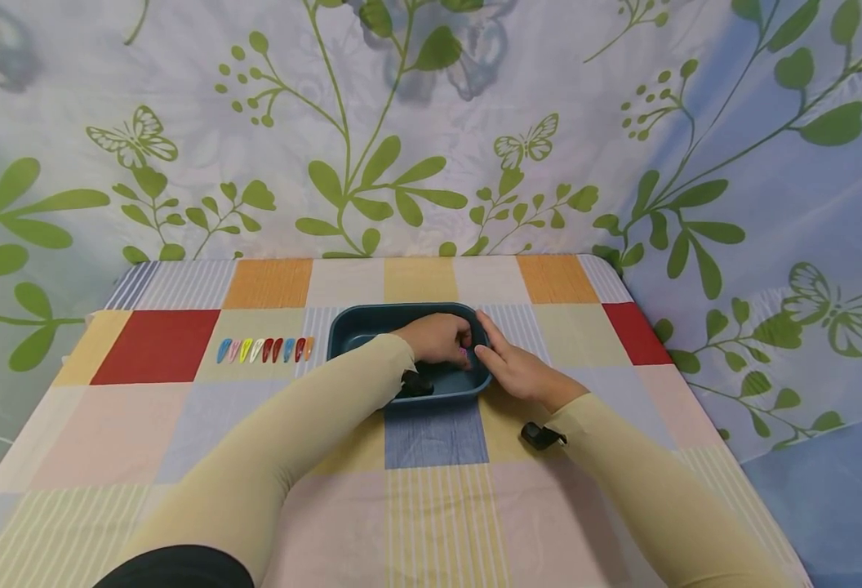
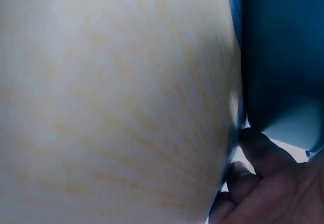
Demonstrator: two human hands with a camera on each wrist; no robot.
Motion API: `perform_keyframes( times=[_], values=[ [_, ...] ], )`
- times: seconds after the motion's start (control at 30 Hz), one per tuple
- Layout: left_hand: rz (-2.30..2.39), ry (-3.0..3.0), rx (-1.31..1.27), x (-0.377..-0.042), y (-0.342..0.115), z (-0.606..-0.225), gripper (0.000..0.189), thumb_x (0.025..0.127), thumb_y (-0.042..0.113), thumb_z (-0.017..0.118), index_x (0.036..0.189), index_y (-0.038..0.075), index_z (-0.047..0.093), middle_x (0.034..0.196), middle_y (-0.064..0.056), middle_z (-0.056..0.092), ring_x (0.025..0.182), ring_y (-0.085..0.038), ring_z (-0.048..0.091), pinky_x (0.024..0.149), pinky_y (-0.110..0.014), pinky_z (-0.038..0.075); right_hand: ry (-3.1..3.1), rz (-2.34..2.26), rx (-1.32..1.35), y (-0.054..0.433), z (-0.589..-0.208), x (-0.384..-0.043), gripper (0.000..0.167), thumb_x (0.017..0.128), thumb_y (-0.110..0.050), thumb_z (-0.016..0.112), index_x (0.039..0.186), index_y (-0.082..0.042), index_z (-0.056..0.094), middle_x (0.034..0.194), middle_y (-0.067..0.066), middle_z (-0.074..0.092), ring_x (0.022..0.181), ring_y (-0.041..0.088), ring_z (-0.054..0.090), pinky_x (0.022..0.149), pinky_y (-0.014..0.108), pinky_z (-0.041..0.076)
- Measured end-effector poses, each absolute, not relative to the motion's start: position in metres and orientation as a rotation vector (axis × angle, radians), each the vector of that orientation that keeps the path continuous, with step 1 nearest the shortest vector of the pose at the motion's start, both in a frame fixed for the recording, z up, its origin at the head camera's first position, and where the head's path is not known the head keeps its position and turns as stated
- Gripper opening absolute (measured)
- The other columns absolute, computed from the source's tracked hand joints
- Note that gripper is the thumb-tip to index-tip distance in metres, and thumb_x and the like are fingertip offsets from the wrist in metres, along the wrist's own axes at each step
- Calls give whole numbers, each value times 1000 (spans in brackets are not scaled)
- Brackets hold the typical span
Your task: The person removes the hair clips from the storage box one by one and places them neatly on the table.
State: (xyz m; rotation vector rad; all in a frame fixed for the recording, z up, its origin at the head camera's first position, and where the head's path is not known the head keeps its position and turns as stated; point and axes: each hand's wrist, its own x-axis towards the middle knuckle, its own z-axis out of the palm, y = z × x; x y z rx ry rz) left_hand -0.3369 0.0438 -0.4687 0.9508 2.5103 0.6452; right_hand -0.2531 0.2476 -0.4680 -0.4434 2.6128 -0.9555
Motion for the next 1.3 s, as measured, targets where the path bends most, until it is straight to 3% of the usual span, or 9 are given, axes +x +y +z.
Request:
perform_keyframes(
  times=[0.43,1.0,1.3],
  values=[
    [641,2448,1021,-344,33,-469,45,88,29,87,126,8,72,92,4,72,83,-9,65,77,-26,52,2620,-933,-425,248,-469,-253,67,115,-48,25,170,-28,-8,172,24,24,151,49,39,122,66,30],
    [574,2386,1101,-342,32,-462,34,92,18,79,125,13,76,90,4,72,80,-10,63,73,-25,50,2623,-924,-413,247,-467,-252,67,115,-48,24,170,-29,-10,172,24,22,151,49,38,124,65,28],
    [614,2367,1142,-344,29,-466,28,94,12,71,122,15,74,87,4,64,76,-11,59,68,-25,45,2621,-937,-417,245,-467,-251,69,115,-48,26,170,-29,-10,174,21,18,152,47,37,124,64,28]
  ],
)
